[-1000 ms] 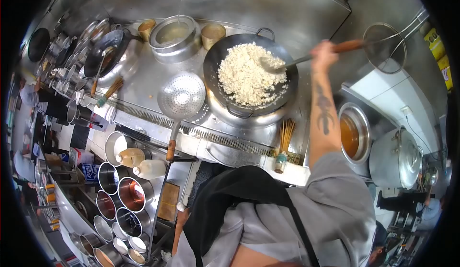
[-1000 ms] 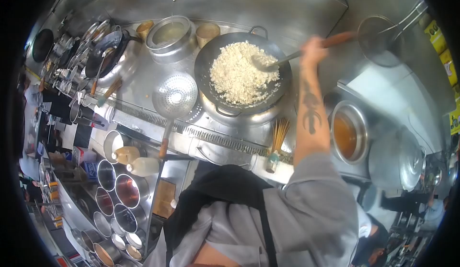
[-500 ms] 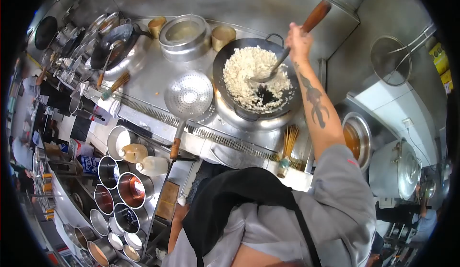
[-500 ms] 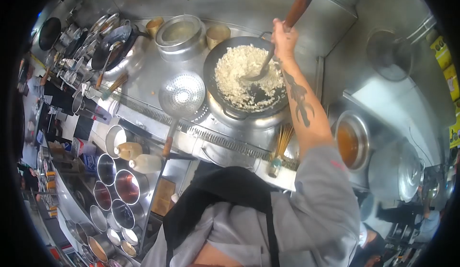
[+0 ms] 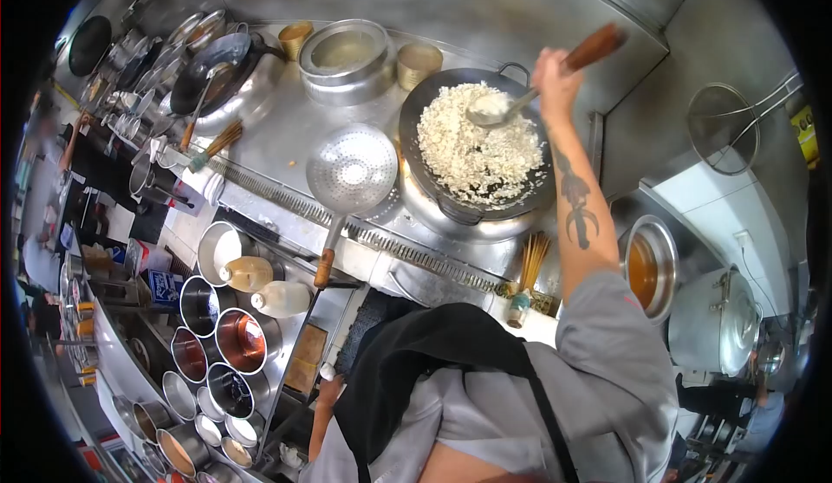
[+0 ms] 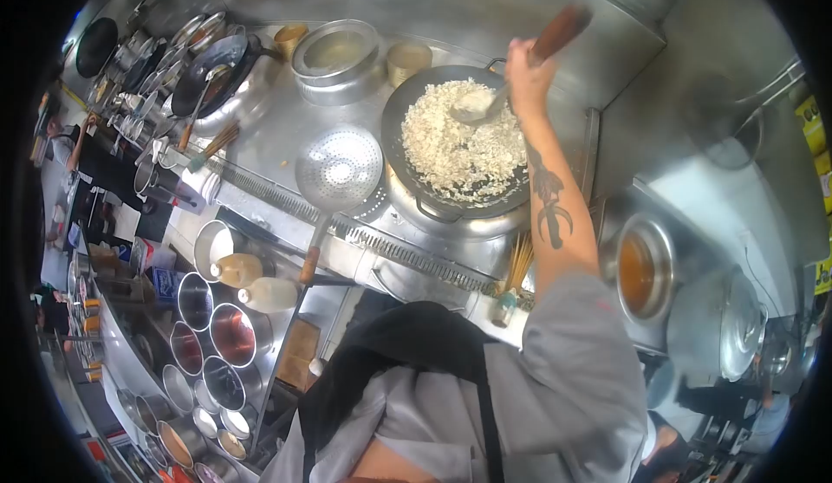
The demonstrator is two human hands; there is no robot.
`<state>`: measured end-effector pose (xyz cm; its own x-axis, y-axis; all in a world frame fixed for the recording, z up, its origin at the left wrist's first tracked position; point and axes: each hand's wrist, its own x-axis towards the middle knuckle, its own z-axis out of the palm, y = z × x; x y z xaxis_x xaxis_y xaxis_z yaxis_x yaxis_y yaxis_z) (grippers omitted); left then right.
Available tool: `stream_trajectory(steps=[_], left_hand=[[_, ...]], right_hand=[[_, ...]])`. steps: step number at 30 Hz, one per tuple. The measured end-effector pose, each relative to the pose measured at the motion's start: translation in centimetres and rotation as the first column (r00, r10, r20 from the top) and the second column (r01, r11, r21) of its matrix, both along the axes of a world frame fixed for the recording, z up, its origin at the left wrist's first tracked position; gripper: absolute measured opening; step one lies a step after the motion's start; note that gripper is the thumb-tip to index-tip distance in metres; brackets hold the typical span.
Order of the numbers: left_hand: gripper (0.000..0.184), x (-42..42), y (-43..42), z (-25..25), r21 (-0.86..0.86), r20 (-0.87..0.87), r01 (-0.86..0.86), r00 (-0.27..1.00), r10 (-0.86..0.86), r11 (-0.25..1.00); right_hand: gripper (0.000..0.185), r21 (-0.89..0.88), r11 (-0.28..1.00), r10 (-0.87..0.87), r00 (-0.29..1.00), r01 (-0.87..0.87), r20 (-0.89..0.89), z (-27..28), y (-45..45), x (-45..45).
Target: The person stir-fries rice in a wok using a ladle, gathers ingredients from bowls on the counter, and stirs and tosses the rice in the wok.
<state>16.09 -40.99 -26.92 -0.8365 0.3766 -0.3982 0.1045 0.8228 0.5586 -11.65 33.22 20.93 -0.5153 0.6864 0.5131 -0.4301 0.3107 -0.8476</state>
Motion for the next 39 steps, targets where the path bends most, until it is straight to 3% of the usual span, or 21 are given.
stream_trajectory(steps=[1, 2, 4, 6, 8, 10, 13, 14, 17, 19, 20, 23, 27, 28, 29, 31, 33, 34, 37, 38, 39], left_hand=[[0.018, 0.1, -0.7, 0.0, -0.03, -0.022, 0.095, 0.995, -0.096, 0.995], [0.019, -0.5, -0.3, 0.6, 0.035, 0.025, -0.002, 1.0, 0.001, 0.999], [0.022, -1.8, 1.9, 3.6, 0.214, 0.283, -0.393, 0.901, 0.328, 0.895], [0.026, -4.6, 6.9, 11.9, 0.27, 0.477, -0.616, 0.753, 0.453, 0.74], [0.028, -8.0, 12.6, 22.2, 0.175, 0.562, -0.65, 0.683, 0.467, 0.739], [0.03, -10.4, 14.9, 24.2, 0.192, 0.633, -0.688, 0.632, 0.447, 0.7], [0.034, -14.2, 18.2, 24.1, 0.329, 0.722, -0.73, 0.603, 0.339, 0.599], [0.037, -15.6, 19.8, 25.1, 0.322, 0.758, -0.735, 0.578, 0.304, 0.596], [0.043, -19.2, 24.6, 25.1, 0.584, 0.622, -0.529, 0.779, 0.079, 0.615], [0.05, -22.0, 26.9, 23.5, 0.585, 0.547, -0.36, 0.837, -0.026, 0.727], [0.056, -22.5, 28.9, 23.7, 0.542, 0.48, -0.372, 0.873, 0.086, 0.753], [0.069, -25.5, 30.3, 16.8, 0.522, -0.189, 0.135, 0.981, -0.04, 0.842], [0.072, -25.7, 31.5, 18.0, 0.102, -0.155, 0.155, 0.978, -0.138, 0.983], [0.074, -25.6, 31.7, 18.7, 0.052, -0.127, 0.191, 0.975, -0.183, 0.98], [0.077, -25.6, 31.9, 19.2, 0.005, -0.103, 0.224, 0.97, -0.222, 0.975], [0.076, -25.5, 31.6, 19.5, -0.034, -0.124, 0.248, 0.96, -0.25, 0.968], [0.075, -25.4, 32.1, 20.3, -0.093, -0.137, 0.253, 0.955, -0.264, 0.963], [0.074, -25.4, 32.3, 21.0, -0.141, -0.086, 0.26, 0.958, -0.273, 0.955], [0.075, -25.6, 32.1, 21.4, -0.136, -0.063, 0.317, 0.943, -0.327, 0.939], [0.075, -25.6, 31.9, 20.4, -0.14, -0.132, 0.312, 0.935, -0.33, 0.94], [0.075, -25.4, 31.5, 20.2, -0.138, -0.144, 0.321, 0.93, -0.339, 0.937]], right_hand=[[0.023, -0.079, 0.997, 0.005, 0.999, -0.001, 0.045, -3.7, 0.3, -0.7], [0.025, -0.066, 0.997, 0.051, 0.992, -0.044, 0.116, -5.7, 1.1, -1.8], [0.026, -0.068, 0.996, 0.066, 0.976, -0.053, 0.208, -1.5, 0.6, -2.8], [0.025, -0.036, 0.998, 0.066, 0.977, -0.06, 0.201, 1.2, -0.4, -2.4], [0.02, -0.049, 0.996, 0.075, 0.997, -0.073, 0.032, 0.8, -3.0, -0.8], [0.016, -0.047, 0.982, 0.179, 0.982, -0.182, -0.063, -3.2, -3.0, -2.0], [0.022, -0.078, 0.98, 0.196, 0.933, -0.181, 0.3, -2.0, -2.1, -4.3], [0.022, -0.026, 0.992, 0.127, 0.946, -0.125, 0.297, -0.7, -2.9, -3.2], [0.024, 0.116, 0.993, -0.049, 0.962, 0.018, 0.268, 1.0, -3.9, -2.7], [0.025, 0.13, 0.984, -0.153, 0.945, 0.12, 0.288, -5.2, -2.0, -2.7], [0.027, 0.072, 0.997, -0.043, 0.986, 0.032, 0.162, -6.4, -1.1, -2.7], [0.029, 0.049, 0.995, 0.077, 0.98, -0.087, 0.185, -1.6, -0.1, -1.4], [0.027, 0.052, 0.981, -0.192, 0.964, 0.186, 0.184, -0.8, -3.0, 4.0], [0.028, 0.145, 0.968, -0.236, 0.936, 0.203, 0.261, -5.6, -0.8, 2.7], [0.025, -0.003, 1.0, 0.0, 0.978, 0.001, 0.208, -6.2, -0.2, 2.9], [0.02, -0.011, 1.0, -0.01, 0.962, 0.013, 0.273, -2.8, 1.4, 3.5], [0.016, 0.062, 0.995, -0.08, 0.988, 0.073, 0.13, 0.9, 1.2, 5.7], [0.017, -0.061, 0.986, -0.151, 0.986, 0.155, 0.064, 0.6, 2.4, 5.9], [0.019, -0.023, 0.999, 0.035, 0.96, -0.029, 0.277, -1.9, 4.3, 5.8], [0.021, 0.176, 0.982, -0.007, 0.906, -0.075, 0.423, -0.9, 5.8, 5.6], [0.022, 0.167, 0.986, -0.062, 0.929, 0.0, 0.366, 0.6, 5.0, 6.1]])
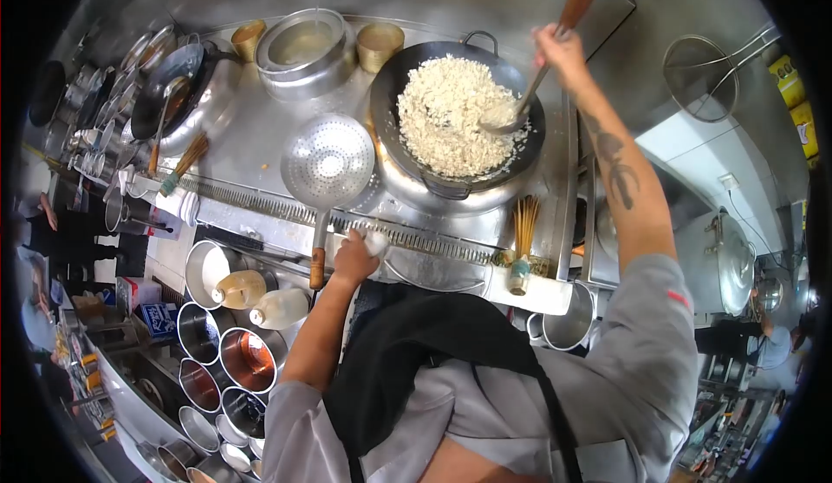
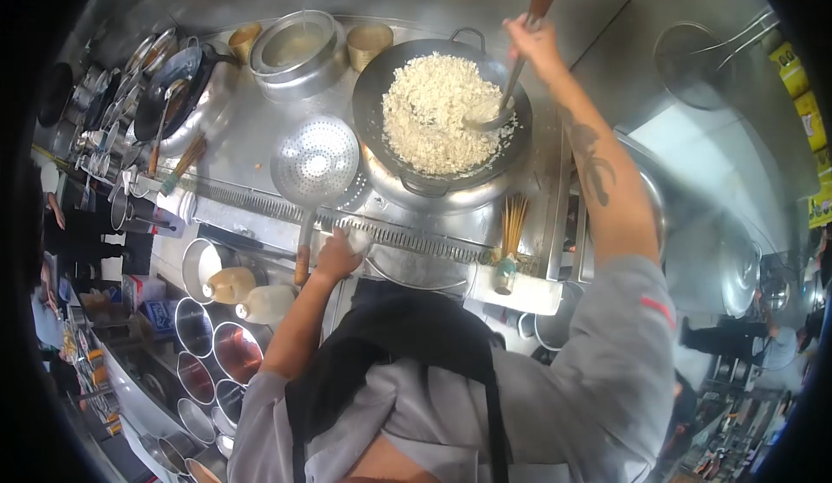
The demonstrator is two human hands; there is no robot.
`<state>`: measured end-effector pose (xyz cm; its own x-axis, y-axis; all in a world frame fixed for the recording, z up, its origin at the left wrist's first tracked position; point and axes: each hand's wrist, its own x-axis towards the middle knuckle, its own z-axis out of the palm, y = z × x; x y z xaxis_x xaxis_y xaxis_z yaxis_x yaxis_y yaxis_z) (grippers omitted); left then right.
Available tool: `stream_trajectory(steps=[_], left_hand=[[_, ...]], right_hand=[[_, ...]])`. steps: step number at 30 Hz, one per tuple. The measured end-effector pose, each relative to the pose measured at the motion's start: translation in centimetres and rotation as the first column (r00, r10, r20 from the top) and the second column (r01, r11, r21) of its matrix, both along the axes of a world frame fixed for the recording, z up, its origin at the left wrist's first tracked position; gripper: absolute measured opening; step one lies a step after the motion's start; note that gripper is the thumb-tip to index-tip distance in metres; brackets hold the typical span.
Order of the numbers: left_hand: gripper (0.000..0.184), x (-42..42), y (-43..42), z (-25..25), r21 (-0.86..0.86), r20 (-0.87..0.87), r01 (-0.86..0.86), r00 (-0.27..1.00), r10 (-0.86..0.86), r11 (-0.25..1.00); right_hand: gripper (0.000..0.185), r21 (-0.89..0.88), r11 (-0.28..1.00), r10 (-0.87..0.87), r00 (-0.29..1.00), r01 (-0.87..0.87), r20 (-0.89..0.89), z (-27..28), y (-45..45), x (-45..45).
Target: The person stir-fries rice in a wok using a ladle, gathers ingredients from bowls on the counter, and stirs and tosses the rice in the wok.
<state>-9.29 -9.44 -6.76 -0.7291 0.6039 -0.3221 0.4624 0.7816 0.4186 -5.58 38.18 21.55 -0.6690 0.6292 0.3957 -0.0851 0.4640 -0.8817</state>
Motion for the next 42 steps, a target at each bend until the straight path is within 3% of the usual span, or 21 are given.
stream_trajectory(steps=[2, 3, 6, 8, 11, 14, 17, 19, 21, 24, 25, 27, 29, 30, 32, 33, 34, 35, 36, 39, 42], left_hand=[[0.076, 0.0, -0.2, -0.4, 0.021, -0.026, 0.008, 1.0, -0.007, 1.0], [0.078, -0.1, -0.2, -0.4, 0.017, -0.016, 0.008, 1.0, -0.008, 1.0], [0.084, 0.3, -0.2, 1.1, 0.003, -0.053, 0.006, 0.999, -0.006, 1.0], [0.088, 1.5, -0.4, 3.4, -0.002, -0.162, -0.026, 0.987, 0.025, 1.0], [0.085, 3.6, -1.2, 7.8, 0.124, -0.269, -0.039, 0.96, 0.071, 0.991], [0.07, 6.6, -2.7, 8.3, 0.463, -0.35, 0.019, 0.923, 0.163, 0.886], [0.061, 11.4, -6.2, 6.5, 0.569, -0.026, -0.22, 0.958, 0.285, 0.793], [0.062, 14.2, -9.9, 3.4, 0.476, 0.014, -0.327, 0.931, 0.364, 0.817], [0.061, 16.8, -13.8, 0.8, 0.299, 0.197, -0.459, 0.888, 0.416, 0.837], [0.049, 22.6, -20.2, -6.4, 0.102, 0.12, -0.53, 0.847, 0.518, 0.842], [0.043, 24.9, -23.1, -10.3, 0.034, 0.127, -0.519, 0.85, 0.511, 0.854], [0.032, 29.0, -28.7, -17.5, -0.076, 0.156, -0.434, 0.884, 0.441, 0.898], [0.022, 31.9, -31.8, -19.6, -0.132, 0.163, -0.353, 0.914, 0.371, 0.926], [0.018, 33.8, -32.8, -18.9, -0.18, 0.341, -0.593, 0.71, 0.616, 0.785], [0.018, 35.5, -33.0, -19.1, -0.1, -0.055, -0.271, 0.962, 0.267, 0.957], [0.021, 36.3, -33.1, -19.2, -0.119, -0.256, -0.079, 0.966, 0.046, 0.99], [0.019, 36.5, -32.9, -19.3, -0.059, -0.009, -0.296, 0.955, 0.296, 0.953], [0.018, 36.4, -32.4, -19.8, -0.05, 0.244, -0.509, 0.828, 0.505, 0.859], [0.018, 36.3, -31.7, -20.3, -0.096, 0.478, -0.692, 0.598, 0.643, 0.715], [0.024, 37.0, -27.8, -19.0, 0.251, 0.363, -0.841, 0.54, 0.759, 0.479], [0.031, 38.2, -25.3, -19.1, 0.241, 0.584, -0.937, 0.349, 0.733, 0.254]], right_hand=[[0.023, -0.021, 0.993, -0.118, 0.985, 0.116, -0.129, 3.8, -2.3, 0.7], [0.02, -0.168, 0.976, -0.172, 0.968, 0.142, -0.183, 3.7, -2.7, 1.7], [0.021, -0.227, 0.973, 0.016, 0.989, -0.05, -0.15, -4.4, -0.6, 1.0], [0.022, -0.118, 0.962, -0.263, 0.948, 0.245, -0.178, -3.2, 3.6, 0.2], [0.026, -0.327, 0.924, -0.343, 0.81, 0.199, -0.475, 0.1, 5.6, 1.3], [0.024, -0.336, 0.871, -0.47, 0.811, 0.359, -0.349, -10.1, 6.3, -1.1], [0.022, -0.578, 0.812, -0.151, 0.926, -0.085, -0.347, -7.3, 3.5, -3.2], [0.022, -0.533, 0.837, -0.059, 0.95, -0.12, -0.306, -2.1, 0.8, -2.9], [0.022, -0.473, 0.87, 0.005, 0.963, -0.137, -0.269, 2.5, -2.9, -0.5], [0.02, -0.453, 0.888, -0.18, 0.966, 0.079, -0.185, -4.8, -4.9, -1.6], [0.019, -0.495, 0.856, -0.065, 0.92, -0.148, -0.387, -6.2, -5.5, -2.7], [0.019, -0.506, 0.841, -0.069, 0.89, -0.191, -0.451, -5.3, -5.5, -3.3], [0.022, -0.412, 0.884, -0.033, 0.847, -0.223, -0.531, -2.0, -6.0, -3.0], [0.023, -0.384, 0.891, -0.018, 0.826, -0.243, -0.564, -0.7, -6.7, -1.3], [0.025, -0.259, 0.948, 0.026, 0.856, -0.185, -0.516, -2.9, -6.4, -1.2], [0.025, -0.147, 0.982, 0.044, 0.902, -0.117, -0.429, -7.5, -5.4, -3.3], [0.025, -0.018, 0.998, 0.048, 0.938, -0.058, -0.343, -11.1, -3.8, -5.5], [0.024, 0.019, 0.999, 0.043, 0.949, -0.039, -0.313, -10.9, -2.9, -6.7], [0.023, 0.057, 0.998, 0.036, 0.958, -0.021, -0.283, -10.6, -2.1, -7.8], [0.021, 0.004, 0.998, -0.065, 0.945, 0.07, -0.322, -2.6, -5.1, -5.4], [0.027, -0.155, 0.979, 0.049, 0.883, -0.136, -0.467, -7.8, -3.4, -6.1]])
